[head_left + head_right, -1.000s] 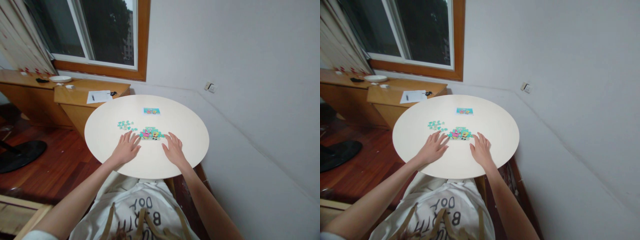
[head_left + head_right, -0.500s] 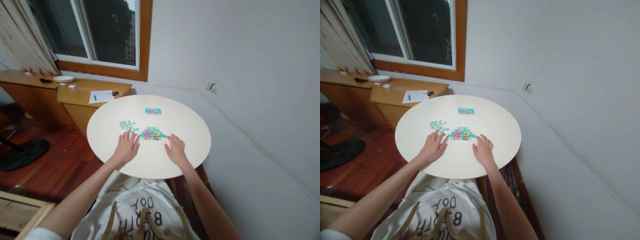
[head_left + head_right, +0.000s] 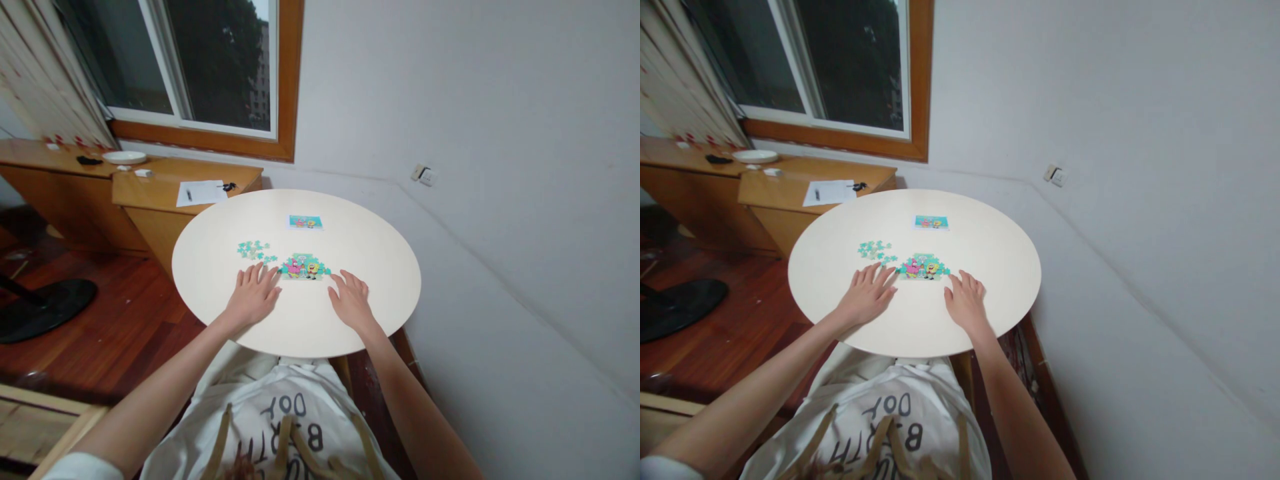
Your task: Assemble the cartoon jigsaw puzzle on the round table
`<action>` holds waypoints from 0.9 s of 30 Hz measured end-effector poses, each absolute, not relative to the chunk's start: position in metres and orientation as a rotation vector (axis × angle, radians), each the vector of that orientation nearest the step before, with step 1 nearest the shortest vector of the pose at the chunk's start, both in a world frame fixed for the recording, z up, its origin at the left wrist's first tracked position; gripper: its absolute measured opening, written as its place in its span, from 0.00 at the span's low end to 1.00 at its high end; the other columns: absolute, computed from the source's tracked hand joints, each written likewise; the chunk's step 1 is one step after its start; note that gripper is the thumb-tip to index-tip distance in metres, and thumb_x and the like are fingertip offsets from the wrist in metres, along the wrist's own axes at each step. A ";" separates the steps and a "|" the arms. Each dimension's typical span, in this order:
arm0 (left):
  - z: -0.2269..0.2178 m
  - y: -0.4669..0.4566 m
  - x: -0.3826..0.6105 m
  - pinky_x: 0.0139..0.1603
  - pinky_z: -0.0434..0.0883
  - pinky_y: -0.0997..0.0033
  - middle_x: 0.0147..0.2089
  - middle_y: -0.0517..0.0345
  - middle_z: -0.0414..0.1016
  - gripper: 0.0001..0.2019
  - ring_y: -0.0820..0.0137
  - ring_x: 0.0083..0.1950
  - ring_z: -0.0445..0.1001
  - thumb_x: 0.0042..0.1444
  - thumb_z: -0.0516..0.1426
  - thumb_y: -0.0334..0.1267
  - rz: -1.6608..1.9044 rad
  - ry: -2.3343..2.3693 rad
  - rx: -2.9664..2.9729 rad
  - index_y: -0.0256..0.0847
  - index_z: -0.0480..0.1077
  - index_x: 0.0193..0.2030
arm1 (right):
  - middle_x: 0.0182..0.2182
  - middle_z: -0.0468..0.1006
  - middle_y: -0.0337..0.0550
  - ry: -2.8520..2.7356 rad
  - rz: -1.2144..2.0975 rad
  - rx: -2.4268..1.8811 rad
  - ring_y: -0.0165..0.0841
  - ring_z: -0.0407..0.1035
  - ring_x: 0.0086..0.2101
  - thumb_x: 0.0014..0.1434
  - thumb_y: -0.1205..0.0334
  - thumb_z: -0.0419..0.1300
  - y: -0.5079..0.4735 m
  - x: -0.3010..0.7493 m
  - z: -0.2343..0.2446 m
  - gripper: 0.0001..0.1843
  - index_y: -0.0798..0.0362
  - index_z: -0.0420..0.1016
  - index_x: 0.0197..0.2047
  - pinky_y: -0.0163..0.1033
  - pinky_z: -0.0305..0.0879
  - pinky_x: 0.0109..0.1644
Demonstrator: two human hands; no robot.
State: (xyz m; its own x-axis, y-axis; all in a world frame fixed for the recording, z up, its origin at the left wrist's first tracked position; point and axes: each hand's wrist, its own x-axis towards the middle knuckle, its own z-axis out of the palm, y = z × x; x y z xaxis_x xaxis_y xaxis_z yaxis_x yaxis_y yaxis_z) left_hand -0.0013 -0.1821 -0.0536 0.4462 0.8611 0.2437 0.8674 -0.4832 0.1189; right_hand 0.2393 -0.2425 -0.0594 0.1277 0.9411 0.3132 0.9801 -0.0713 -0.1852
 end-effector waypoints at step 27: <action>-0.048 -0.185 -0.001 0.65 0.50 0.42 0.67 0.42 0.54 0.24 0.50 0.68 0.51 0.64 0.44 0.47 -0.405 -1.582 -2.683 0.45 0.58 0.65 | 0.60 0.64 0.54 -1.876 -0.126 -2.058 0.41 0.57 0.59 0.64 0.60 0.47 -0.244 0.239 -0.056 0.24 0.52 0.60 0.63 0.51 0.51 0.60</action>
